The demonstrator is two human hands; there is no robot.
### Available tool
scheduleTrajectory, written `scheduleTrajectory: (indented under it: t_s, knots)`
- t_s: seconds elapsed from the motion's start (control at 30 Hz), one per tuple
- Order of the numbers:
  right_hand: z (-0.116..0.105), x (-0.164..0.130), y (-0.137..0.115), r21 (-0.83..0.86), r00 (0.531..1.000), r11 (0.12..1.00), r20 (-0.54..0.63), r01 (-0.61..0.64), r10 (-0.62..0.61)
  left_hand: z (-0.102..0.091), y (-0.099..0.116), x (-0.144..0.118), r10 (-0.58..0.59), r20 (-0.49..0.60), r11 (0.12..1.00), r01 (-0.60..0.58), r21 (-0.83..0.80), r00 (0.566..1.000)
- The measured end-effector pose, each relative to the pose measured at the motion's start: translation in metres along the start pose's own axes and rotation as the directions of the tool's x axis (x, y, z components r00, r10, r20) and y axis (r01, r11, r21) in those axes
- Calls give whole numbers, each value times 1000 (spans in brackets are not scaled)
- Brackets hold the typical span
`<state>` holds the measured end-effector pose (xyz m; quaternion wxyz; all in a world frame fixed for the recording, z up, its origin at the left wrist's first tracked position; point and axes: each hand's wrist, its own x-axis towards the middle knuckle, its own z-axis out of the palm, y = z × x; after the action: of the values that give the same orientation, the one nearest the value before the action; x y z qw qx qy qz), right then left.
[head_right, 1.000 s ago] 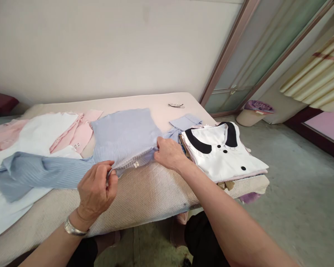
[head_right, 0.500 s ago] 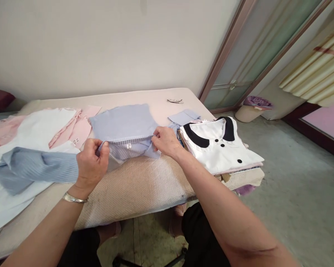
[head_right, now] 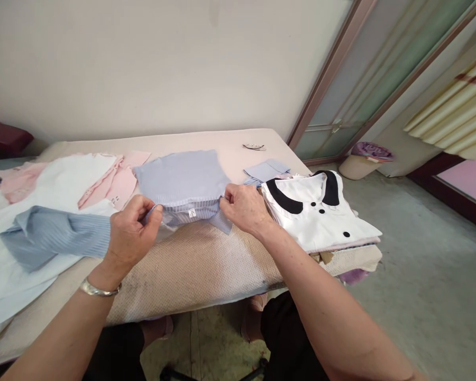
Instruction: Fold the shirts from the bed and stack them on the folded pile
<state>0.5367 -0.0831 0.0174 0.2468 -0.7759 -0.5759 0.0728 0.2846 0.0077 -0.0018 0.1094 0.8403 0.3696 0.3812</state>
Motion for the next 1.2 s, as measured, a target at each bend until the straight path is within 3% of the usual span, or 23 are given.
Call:
scheduleTrajectory:
  t_s: [0.2,0.27,0.3,0.37,0.43,0.47,0.5,0.53,0.6,0.67,0.73,0.83,0.9,0.97,1.03,1.1,1.13,1.2]
  knots:
    - [-5,-5,4,-179,991,975,31,135,-132,-6,4,2,19,128,998,-10,-67,992]
    - [-13,-11,4,-239,972,946,143,218,-187,-13,4,2,31,278,989,10,-145,960]
    - [-18,-14,5,-232,949,937,238,261,-206,-17,4,2,46,381,981,30,-191,923]
    - [-27,-22,8,-154,867,940,452,305,-208,-25,4,2,80,616,956,114,-270,784]
    - [-33,-27,14,-104,792,957,589,270,-159,-32,3,1,103,820,923,253,-289,563]
    - [-33,-28,17,-121,787,963,605,241,-121,-34,3,1,104,882,909,317,-273,460]
    - [-32,-28,20,-161,802,962,592,221,-85,-36,2,1,98,918,898,365,-248,384]
    - [-30,-28,23,-211,827,955,559,208,-56,-36,1,1,84,935,891,393,-225,346]
    - [-22,-25,26,-291,871,937,491,194,-28,-32,0,-1,52,930,890,405,-209,365]
    - [-10,-23,25,-275,872,939,487,206,-49,-24,0,-6,56,908,893,385,-231,415]
    - [4,-21,22,-181,829,956,551,229,-94,-13,0,-16,70,880,910,332,-249,470]
    - [25,-21,22,-128,718,961,690,244,-91,-1,0,-28,46,823,957,212,-199,566]
    - [36,-21,25,-174,678,953,734,246,-41,-2,-5,-28,45,826,965,189,-181,563]
    - [43,-20,27,-206,686,947,727,248,-22,-13,-21,-20,17,844,951,251,-179,536]
    - [46,-18,26,-210,712,941,701,265,-44,-34,-49,-11,-184,793,935,352,-41,581]
    - [46,-17,20,-230,738,931,673,285,-59,-59,-87,-9,-543,549,837,466,287,636]
    - [46,-16,14,-237,746,926,662,294,-68,-73,-107,-11,-687,363,720,519,461,630]
    - [46,-17,2,-223,750,925,656,306,-90,-96,-143,-19,-847,123,478,641,600,516]
